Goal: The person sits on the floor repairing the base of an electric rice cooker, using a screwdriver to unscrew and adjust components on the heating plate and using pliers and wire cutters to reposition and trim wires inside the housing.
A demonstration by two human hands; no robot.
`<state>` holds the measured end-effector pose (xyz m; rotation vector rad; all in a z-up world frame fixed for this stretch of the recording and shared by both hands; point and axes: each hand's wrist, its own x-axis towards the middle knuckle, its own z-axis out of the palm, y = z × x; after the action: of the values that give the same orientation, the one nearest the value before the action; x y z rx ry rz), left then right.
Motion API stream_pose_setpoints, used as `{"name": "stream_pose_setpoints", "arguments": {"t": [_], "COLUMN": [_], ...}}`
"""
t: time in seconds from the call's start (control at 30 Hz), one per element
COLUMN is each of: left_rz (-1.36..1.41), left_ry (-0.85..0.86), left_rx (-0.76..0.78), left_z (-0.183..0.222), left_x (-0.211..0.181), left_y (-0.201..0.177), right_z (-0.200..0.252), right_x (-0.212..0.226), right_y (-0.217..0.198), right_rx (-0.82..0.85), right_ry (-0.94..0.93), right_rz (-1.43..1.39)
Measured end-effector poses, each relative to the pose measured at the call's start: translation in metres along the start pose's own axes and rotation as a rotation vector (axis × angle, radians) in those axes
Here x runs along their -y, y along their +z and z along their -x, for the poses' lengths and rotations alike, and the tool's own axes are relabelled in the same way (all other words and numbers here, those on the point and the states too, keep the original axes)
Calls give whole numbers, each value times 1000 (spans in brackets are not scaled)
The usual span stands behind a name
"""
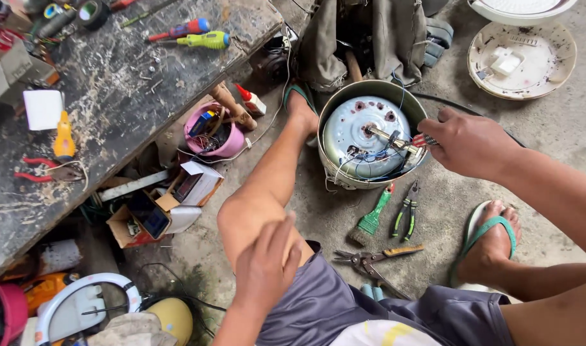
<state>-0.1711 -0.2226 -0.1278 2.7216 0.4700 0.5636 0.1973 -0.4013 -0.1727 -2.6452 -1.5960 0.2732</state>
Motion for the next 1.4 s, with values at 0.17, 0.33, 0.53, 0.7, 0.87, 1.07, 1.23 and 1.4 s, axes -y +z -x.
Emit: {"name": "stream_pose_setpoints", "arguments": {"t": [0.17, 0.33, 0.53, 0.7, 0.87, 1.07, 1.23, 1.4], "left_rz": [-95, -159, -33, -299, -313, 46, 174, 139], "left_ry": [18, 139, 264, 364, 194, 154, 24, -141], "left_rx": [63, -140, -31, -102, 21, 223, 424, 515], "left_z": [39, 34, 13, -94, -155, -176, -200, -204], "left_x": [16, 22, 43, 110, 145, 74, 33, 14], "left_y": [19, 26, 28, 33, 97, 166, 210, 256], "right_z": [5, 4, 6, 15, 41, 63, 69, 79], "right_x": [2, 5, 17, 22, 25, 31, 39, 38], "right_y": [10, 2, 13, 25, 37, 68, 89, 103], "right_rx": [2, -5, -83, -168, -279, -488, -630, -735], "right_ry": [-4, 30, 28, 72, 180, 410, 526, 620], "right_rz": [33, 50, -10, -64, -240, -553, -771, -1114]}}
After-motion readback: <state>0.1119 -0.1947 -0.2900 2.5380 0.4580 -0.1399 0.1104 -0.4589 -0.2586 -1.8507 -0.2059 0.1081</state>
